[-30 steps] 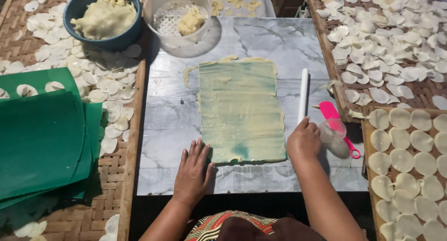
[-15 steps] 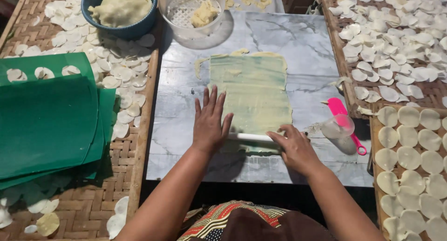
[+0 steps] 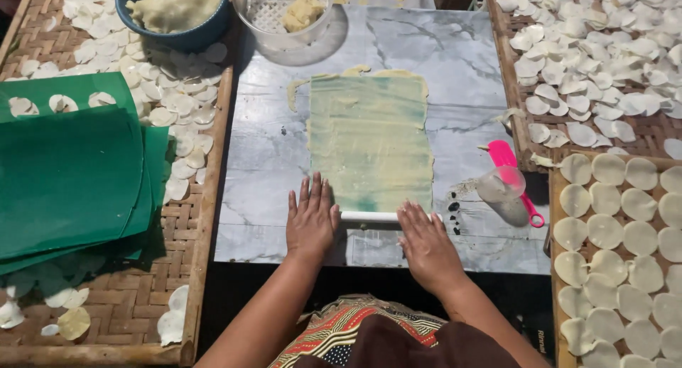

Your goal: Roll out dough on a plastic sheet and cut it into circular shapes using a plastic cutter.

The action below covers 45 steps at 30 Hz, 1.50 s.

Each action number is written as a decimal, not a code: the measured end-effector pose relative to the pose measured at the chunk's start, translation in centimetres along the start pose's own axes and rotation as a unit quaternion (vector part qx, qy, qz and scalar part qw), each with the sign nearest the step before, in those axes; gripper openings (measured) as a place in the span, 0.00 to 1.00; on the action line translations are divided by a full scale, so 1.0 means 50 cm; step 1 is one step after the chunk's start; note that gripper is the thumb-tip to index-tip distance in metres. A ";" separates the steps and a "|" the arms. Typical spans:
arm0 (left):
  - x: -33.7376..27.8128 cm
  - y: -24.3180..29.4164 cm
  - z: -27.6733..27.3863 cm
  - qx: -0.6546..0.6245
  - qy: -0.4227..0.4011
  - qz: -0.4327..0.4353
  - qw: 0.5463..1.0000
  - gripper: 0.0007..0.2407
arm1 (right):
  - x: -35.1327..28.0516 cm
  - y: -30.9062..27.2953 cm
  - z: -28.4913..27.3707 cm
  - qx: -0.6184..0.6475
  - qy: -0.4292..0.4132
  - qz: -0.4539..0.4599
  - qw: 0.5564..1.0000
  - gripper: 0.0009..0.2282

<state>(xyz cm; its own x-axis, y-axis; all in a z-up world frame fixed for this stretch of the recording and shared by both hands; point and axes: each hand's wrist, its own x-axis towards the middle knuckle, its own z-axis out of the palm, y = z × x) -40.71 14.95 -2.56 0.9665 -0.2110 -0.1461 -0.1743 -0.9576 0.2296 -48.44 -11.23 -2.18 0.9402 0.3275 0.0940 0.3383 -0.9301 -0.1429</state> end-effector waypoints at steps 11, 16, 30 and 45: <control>-0.095 -0.005 0.062 0.005 0.115 0.024 0.993 0.26 | -0.012 0.018 0.046 -0.015 0.034 -0.002 0.999 0.12; -0.071 -0.066 0.022 -0.095 0.242 -0.023 0.965 0.28 | -0.062 0.022 0.011 0.152 0.081 0.012 0.985 0.10; -0.049 -0.105 0.017 -0.051 0.189 -0.134 0.971 0.32 | -0.038 0.198 0.014 -0.074 0.194 0.309 0.928 0.14; -0.052 -0.105 0.020 -0.063 0.189 -0.147 0.969 0.31 | -0.073 0.279 -0.061 -0.138 0.245 0.224 0.933 0.08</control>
<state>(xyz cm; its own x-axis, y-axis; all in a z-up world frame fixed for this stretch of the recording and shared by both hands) -42.50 20.35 -4.34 0.9751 0.1761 0.1346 0.1194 -0.9290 0.3504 -47.24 -25.91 -1.54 0.8304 -0.1575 0.5344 -0.1720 -0.9848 -0.0230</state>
